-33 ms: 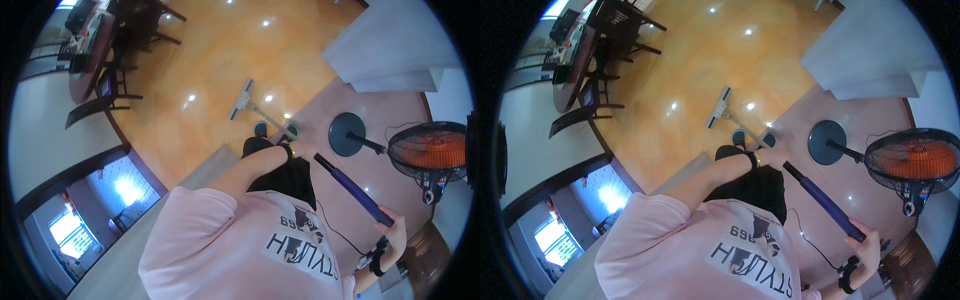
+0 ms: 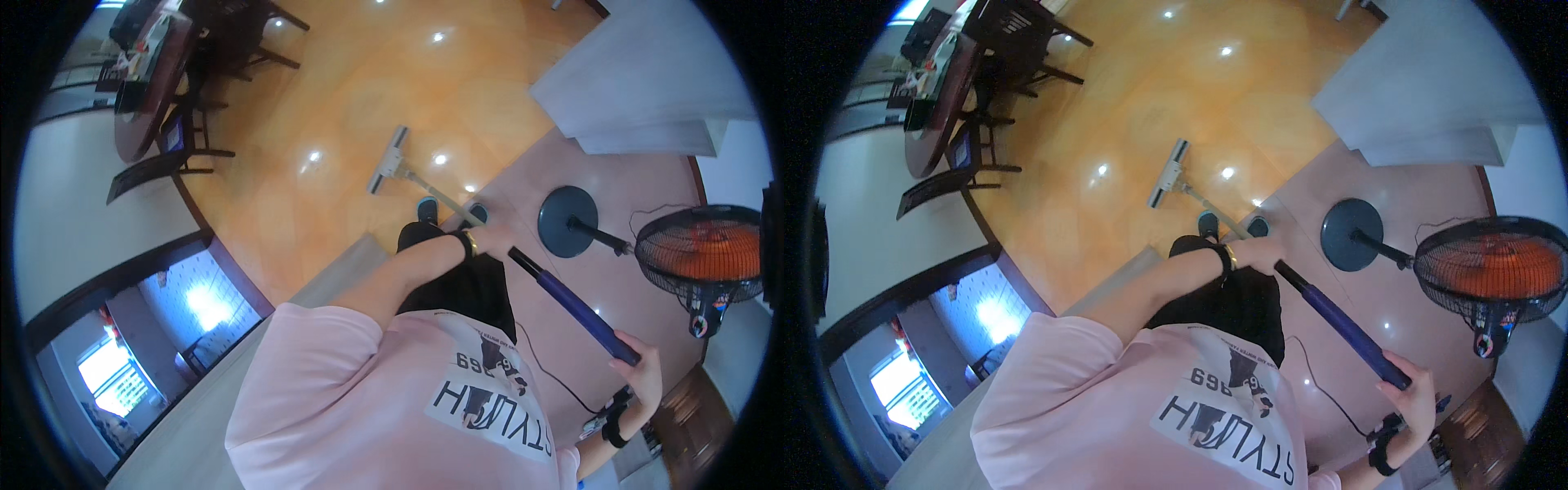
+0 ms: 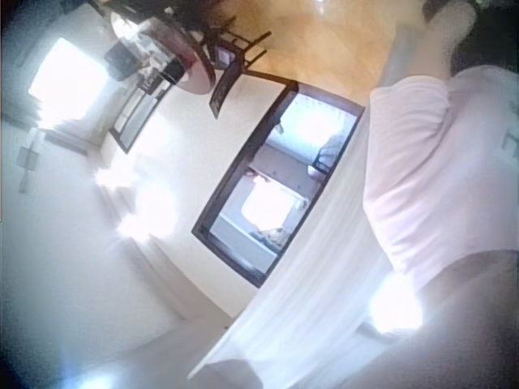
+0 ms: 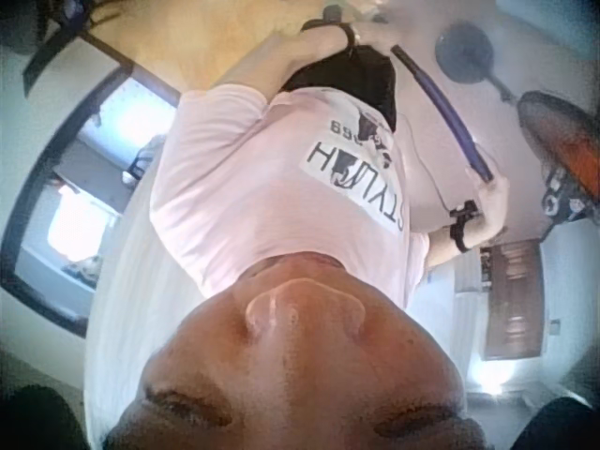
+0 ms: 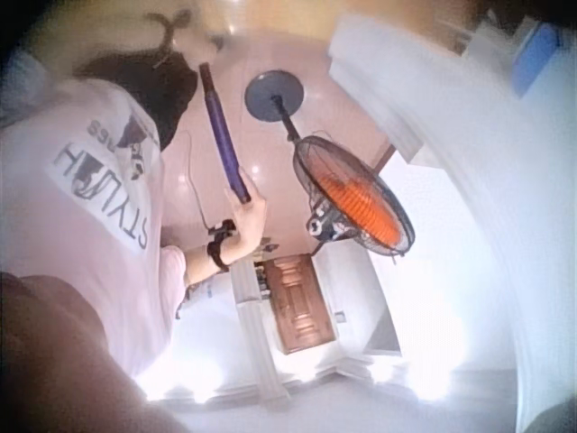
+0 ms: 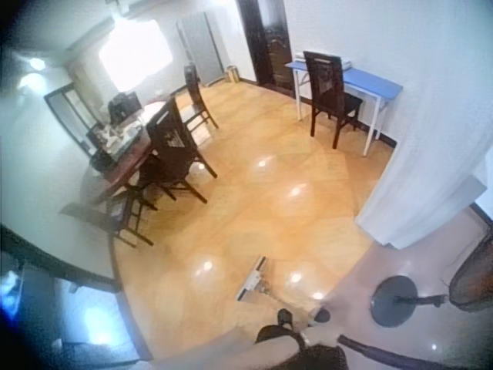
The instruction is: The person mops a tiled floor in a living room using a flat mop. They move the mop back and forth across the floor, navigating around furniture including a dining table, chairs, a sofa, and a fan.
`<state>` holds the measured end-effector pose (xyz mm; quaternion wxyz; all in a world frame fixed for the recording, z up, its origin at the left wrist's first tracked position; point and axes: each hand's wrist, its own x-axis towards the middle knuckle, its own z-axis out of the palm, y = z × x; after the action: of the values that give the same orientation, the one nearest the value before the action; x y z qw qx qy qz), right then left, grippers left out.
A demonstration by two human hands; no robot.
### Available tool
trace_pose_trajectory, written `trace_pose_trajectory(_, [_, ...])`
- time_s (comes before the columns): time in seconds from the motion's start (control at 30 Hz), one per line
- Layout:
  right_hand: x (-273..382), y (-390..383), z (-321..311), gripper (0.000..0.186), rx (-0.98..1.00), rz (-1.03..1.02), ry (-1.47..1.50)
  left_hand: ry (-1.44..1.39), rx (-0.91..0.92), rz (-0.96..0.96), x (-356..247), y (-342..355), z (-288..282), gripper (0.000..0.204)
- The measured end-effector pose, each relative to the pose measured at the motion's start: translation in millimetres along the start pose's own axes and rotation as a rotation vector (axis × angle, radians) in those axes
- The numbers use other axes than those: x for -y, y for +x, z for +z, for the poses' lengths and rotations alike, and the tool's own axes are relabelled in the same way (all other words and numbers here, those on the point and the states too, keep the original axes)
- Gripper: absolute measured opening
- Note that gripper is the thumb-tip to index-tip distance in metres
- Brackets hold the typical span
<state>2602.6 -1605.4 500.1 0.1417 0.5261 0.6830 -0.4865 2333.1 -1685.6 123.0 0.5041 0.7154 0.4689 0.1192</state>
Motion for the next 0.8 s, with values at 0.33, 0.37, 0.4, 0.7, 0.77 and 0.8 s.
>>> trace_pose_trajectory(0.33, [117,171,187,0.047,0.350,-0.455,-0.212,0.078,-0.189,-0.359,232,-263,-6,0.024])
trace_pose_trajectory(0.37, [113,182,223,0.048,0.265,-0.593,-0.080,0.223,-0.089,-0.483,231,-277,-20,0.022])
trace_pose_trajectory(0.4, [126,189,249,0.050,0.255,-0.594,-0.207,0.202,-0.132,-0.490,246,-310,-19,0.022])
trace_pose_trajectory(0.7, [175,193,318,0.031,0.227,-0.756,-0.393,-0.150,-0.368,-0.828,261,-384,30,0.022])
trace_pose_trajectory(0.77, [163,190,317,0.031,0.148,-0.748,-0.382,-0.063,-0.319,-0.811,247,-364,16,0.019])
trace_pose_trajectory(0.8, [162,188,315,0.031,0.150,-0.748,-0.407,-0.020,-0.305,-0.815,244,-361,17,0.017])
